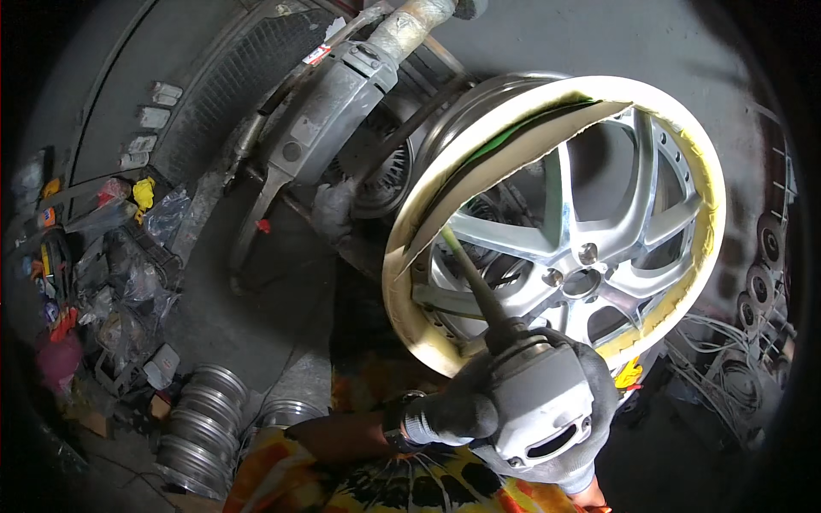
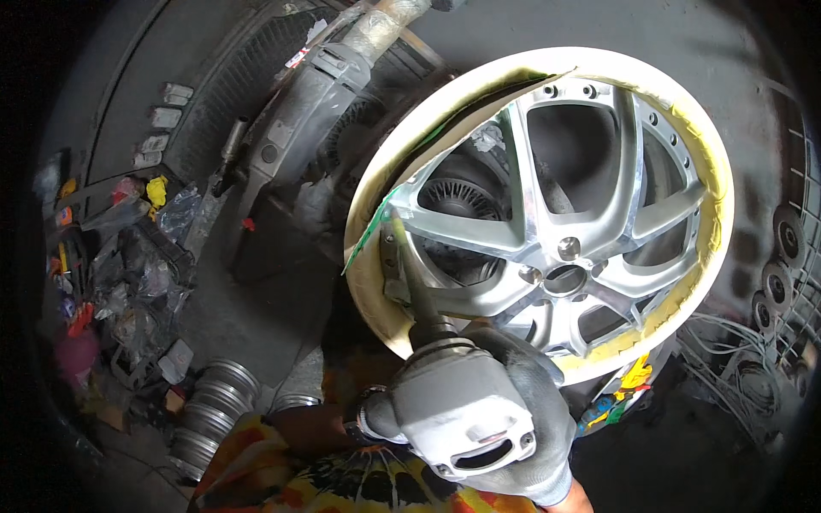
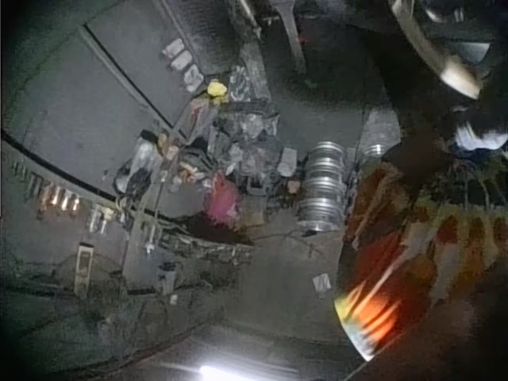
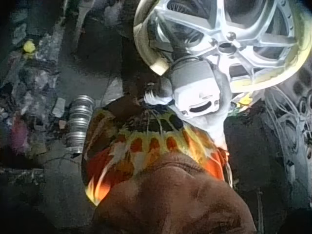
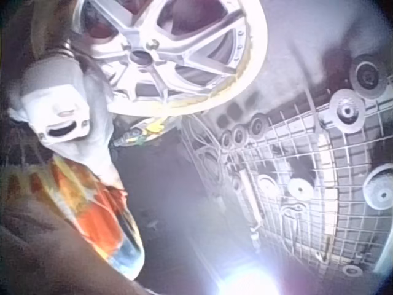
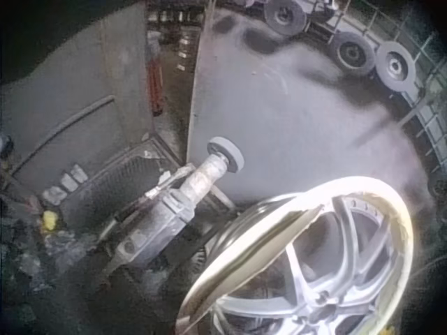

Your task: The person uses a handheld power polisher and a die grinder to work on the surface of a silver car wheel mounted on a stand, rotating the wheel by hand and switching between the two tools.

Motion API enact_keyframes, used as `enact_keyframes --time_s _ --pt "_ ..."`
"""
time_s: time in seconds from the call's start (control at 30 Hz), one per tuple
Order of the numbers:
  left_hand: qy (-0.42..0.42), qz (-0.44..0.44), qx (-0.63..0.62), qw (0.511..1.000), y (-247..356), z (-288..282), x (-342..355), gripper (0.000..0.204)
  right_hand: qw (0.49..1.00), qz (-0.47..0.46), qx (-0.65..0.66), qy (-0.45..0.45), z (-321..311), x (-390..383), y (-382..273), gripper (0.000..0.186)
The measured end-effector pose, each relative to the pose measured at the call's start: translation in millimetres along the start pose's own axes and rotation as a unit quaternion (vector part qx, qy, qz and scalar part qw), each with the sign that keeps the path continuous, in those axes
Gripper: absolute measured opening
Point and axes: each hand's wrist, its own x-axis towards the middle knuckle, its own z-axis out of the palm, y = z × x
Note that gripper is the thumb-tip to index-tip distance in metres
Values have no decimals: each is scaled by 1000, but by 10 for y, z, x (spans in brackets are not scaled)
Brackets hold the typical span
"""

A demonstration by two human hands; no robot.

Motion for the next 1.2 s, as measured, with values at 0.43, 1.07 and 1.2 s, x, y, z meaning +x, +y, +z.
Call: enact_keyframes --time_s 0.43,1.07,1.2 --pt "-31 -85 92 992 115 621 227 66 979 -74 74 173 -471 -846 76 109" --pt "-308 -171 699 622 -699 1306 227 51 686 -51 388 613 -59 -1930 950 49" --pt "-260 -169 822 477 -944 1302 -68 61 617 67 399 675 402 -1995 904 45"
